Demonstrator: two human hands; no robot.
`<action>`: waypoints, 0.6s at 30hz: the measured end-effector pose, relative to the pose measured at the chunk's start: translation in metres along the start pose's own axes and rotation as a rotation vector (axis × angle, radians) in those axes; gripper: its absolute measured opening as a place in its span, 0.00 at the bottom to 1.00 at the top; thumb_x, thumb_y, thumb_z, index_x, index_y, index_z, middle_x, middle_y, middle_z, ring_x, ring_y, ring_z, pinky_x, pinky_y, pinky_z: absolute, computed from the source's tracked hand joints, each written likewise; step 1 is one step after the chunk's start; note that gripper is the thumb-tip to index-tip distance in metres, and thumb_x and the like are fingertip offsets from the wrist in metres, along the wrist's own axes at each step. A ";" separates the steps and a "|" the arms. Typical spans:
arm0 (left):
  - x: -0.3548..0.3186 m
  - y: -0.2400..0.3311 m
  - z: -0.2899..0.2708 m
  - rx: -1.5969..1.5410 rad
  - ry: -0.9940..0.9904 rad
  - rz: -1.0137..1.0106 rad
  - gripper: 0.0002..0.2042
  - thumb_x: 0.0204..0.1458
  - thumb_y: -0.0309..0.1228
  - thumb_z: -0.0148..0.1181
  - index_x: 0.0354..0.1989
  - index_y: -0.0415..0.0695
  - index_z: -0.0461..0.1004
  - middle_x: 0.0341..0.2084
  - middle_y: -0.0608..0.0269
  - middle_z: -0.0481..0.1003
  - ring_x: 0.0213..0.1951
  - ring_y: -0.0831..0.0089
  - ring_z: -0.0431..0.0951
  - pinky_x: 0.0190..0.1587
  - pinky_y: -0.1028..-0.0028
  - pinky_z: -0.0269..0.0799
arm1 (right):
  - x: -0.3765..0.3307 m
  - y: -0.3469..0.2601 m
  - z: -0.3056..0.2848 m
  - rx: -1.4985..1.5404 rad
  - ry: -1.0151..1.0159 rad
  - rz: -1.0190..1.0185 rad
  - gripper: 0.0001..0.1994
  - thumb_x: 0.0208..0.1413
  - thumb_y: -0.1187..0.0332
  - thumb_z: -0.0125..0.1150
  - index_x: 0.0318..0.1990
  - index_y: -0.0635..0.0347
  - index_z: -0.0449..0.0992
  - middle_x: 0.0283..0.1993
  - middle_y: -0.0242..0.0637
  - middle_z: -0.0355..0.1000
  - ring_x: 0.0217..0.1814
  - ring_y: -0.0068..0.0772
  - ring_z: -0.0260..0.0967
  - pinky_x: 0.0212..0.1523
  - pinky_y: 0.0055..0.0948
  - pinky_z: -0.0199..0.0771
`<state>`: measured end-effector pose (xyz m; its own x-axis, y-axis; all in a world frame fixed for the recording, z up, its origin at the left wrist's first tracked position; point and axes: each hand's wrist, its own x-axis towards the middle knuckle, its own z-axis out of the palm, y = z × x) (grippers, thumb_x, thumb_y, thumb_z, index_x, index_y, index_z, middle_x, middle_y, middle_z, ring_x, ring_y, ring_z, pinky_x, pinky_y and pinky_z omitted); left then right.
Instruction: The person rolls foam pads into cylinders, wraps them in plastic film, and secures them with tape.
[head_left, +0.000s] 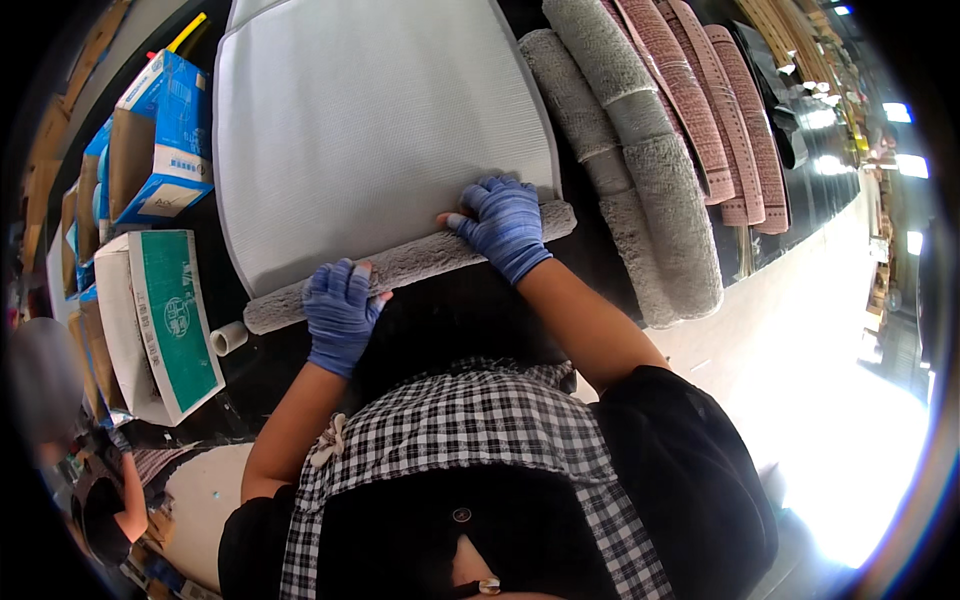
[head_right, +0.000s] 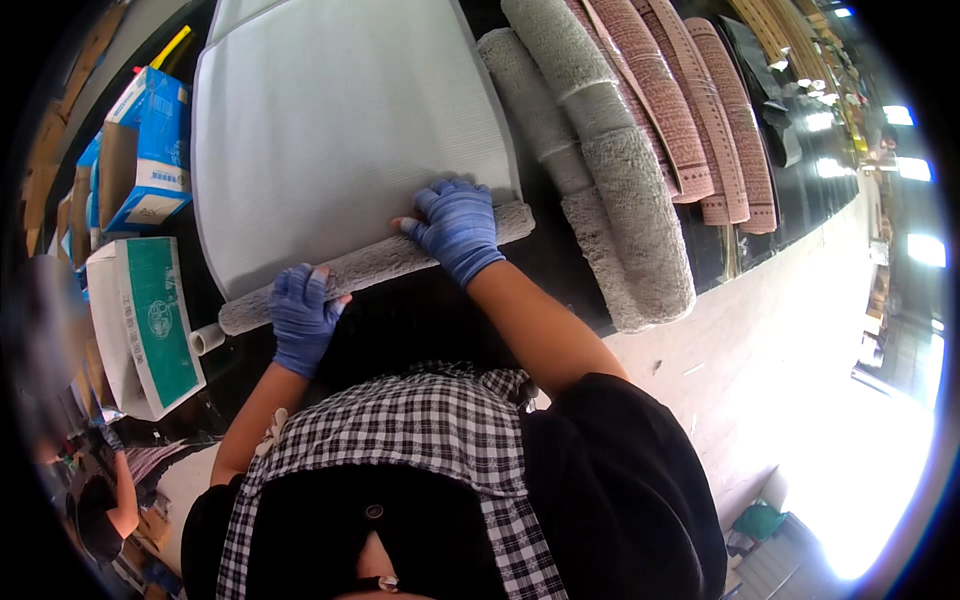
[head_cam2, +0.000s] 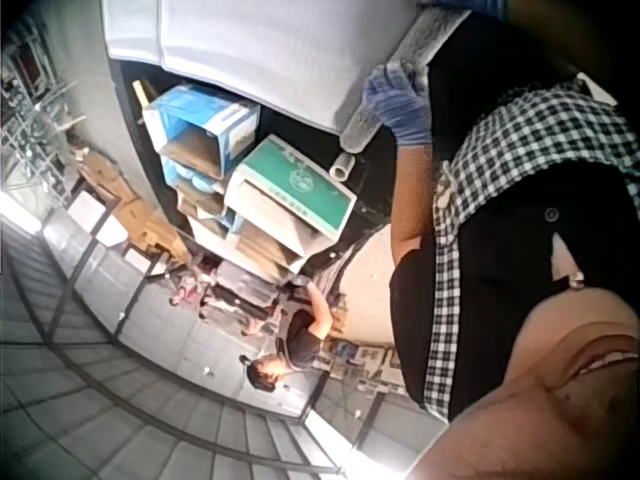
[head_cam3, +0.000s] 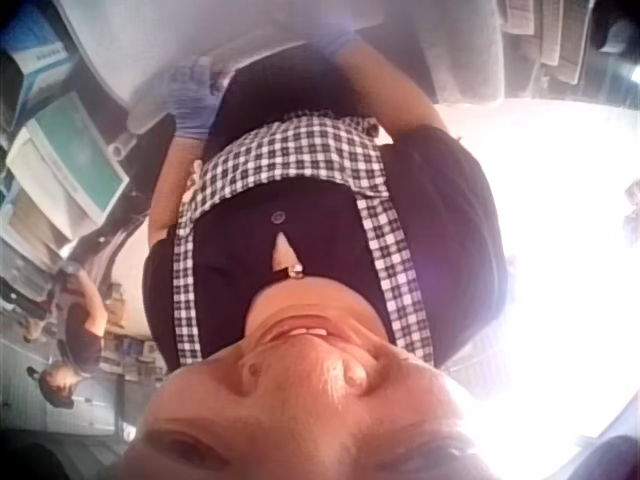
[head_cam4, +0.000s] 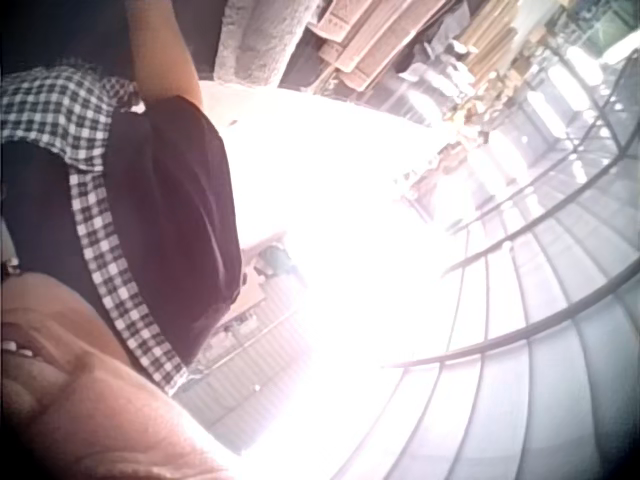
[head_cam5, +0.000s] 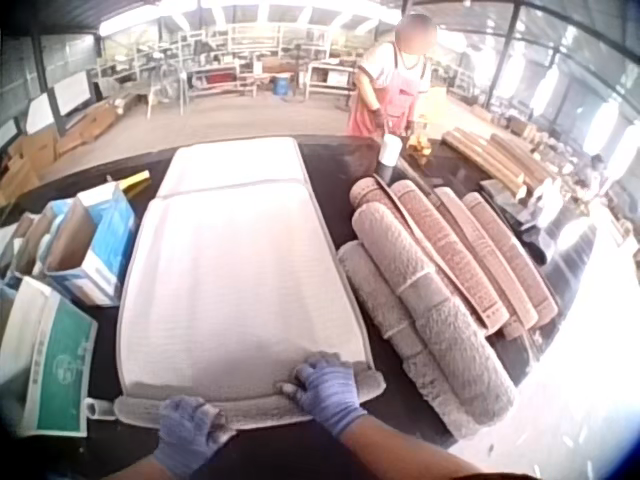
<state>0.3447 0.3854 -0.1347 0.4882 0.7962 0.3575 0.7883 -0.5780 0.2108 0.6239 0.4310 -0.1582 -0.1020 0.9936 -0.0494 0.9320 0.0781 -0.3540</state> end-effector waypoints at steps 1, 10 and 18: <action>-0.015 -0.004 0.009 0.136 0.023 0.011 0.16 0.50 0.44 0.65 0.44 0.51 0.74 0.36 0.56 0.77 0.41 0.54 0.76 0.42 0.54 0.72 | -0.003 -0.003 0.005 0.014 -0.002 -0.019 0.19 0.50 0.44 0.68 0.34 0.50 0.80 0.38 0.33 0.74 0.50 0.41 0.68 0.52 0.49 0.65; 0.033 -0.039 0.003 0.089 -0.283 -0.128 0.15 0.48 0.44 0.63 0.38 0.48 0.75 0.30 0.57 0.77 0.37 0.55 0.78 0.40 0.55 0.74 | -0.013 -0.008 0.012 -0.164 0.225 -0.362 0.29 0.45 0.45 0.69 0.52 0.46 0.72 0.48 0.35 0.72 0.56 0.42 0.69 0.59 0.48 0.65; -0.044 0.041 -0.017 -0.111 -0.689 -0.263 0.16 0.56 0.46 0.57 0.44 0.50 0.81 0.41 0.53 0.80 0.48 0.52 0.77 0.49 0.50 0.72 | -0.126 -0.007 0.002 -0.119 -0.129 -0.440 0.25 0.45 0.42 0.70 0.42 0.49 0.74 0.32 0.35 0.72 0.39 0.41 0.73 0.41 0.42 0.71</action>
<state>0.3495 0.3239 -0.1262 0.4416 0.8213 -0.3613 0.8869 -0.3387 0.3143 0.6300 0.3052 -0.1511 -0.5313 0.8464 -0.0370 0.8234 0.5055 -0.2579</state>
